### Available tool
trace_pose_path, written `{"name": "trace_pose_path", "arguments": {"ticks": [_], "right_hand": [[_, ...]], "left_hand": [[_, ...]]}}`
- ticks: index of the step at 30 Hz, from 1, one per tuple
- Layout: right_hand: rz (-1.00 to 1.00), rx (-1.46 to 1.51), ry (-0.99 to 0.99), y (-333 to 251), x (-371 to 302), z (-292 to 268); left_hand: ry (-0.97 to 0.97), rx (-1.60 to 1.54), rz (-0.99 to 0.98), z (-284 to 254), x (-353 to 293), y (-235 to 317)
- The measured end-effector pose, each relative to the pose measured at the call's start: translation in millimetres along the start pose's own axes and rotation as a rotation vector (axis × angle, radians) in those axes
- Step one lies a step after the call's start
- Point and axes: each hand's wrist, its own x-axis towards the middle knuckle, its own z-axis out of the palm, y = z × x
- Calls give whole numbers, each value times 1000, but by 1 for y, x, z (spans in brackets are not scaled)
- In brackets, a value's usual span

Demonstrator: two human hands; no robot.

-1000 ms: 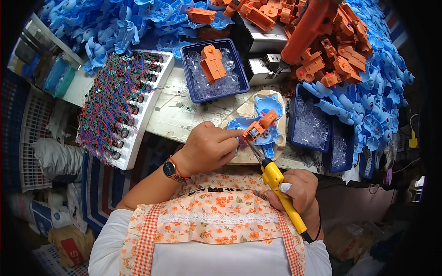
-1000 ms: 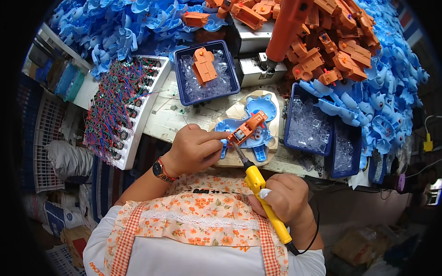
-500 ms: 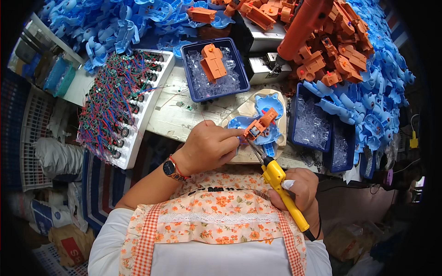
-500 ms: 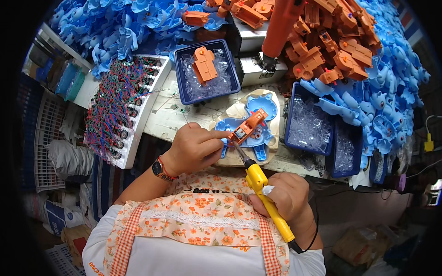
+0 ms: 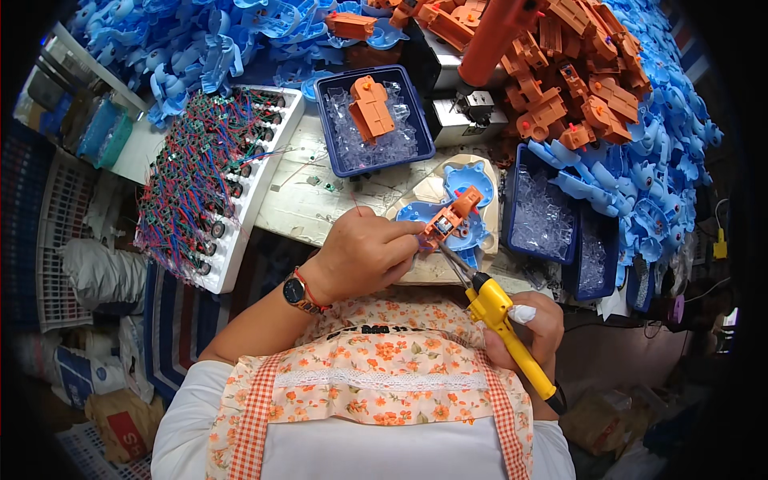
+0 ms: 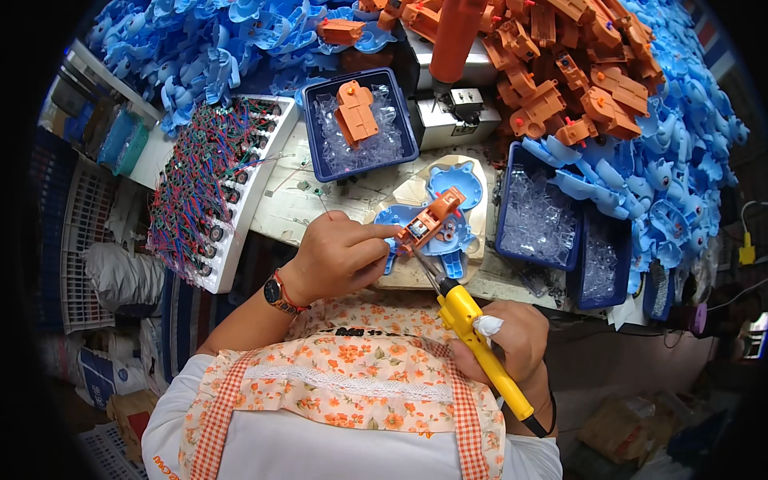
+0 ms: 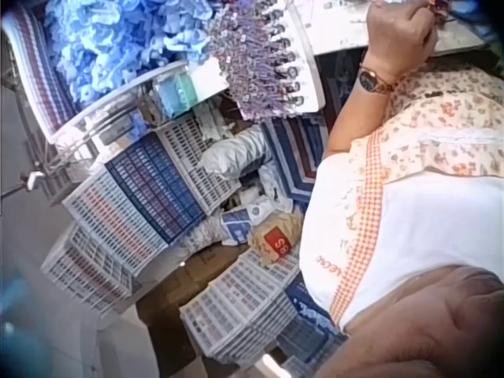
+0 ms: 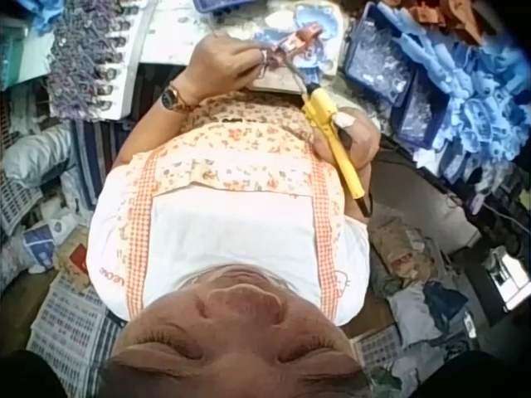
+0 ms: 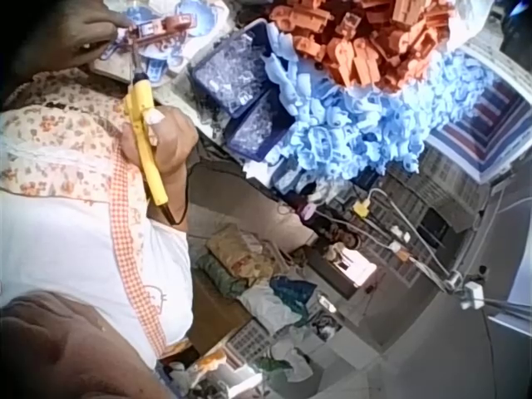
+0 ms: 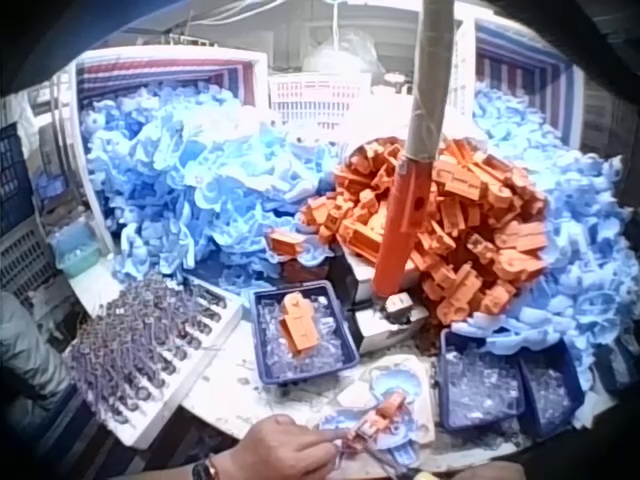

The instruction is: Assembling blue toy ponies by joining plastic components and applying adhesive using a glue gun.

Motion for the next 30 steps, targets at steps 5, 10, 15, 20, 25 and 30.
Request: {"name": "trace_pose_path", "arguments": {"ticks": [5,10,15,20,25,30], "right_hand": [[-23,-49,-24,-2,9,1],[-59,-44,-39,1,9,2],[252,183,203,-4,-35,9],[582,688,566,11,-39,8],[649,1153,712,25,-27,15],[645,640,720,16,-5,15]], "left_hand": [[-4,5,-5,1,0,-2],[-6,6,-6,2,-1,-2],[33,-20,-25,3,2,-1],[74,-159,-162,3,1,-1],[65,-221,-264,2,10,1],[83,-242,-216,2,19,-2]]}}
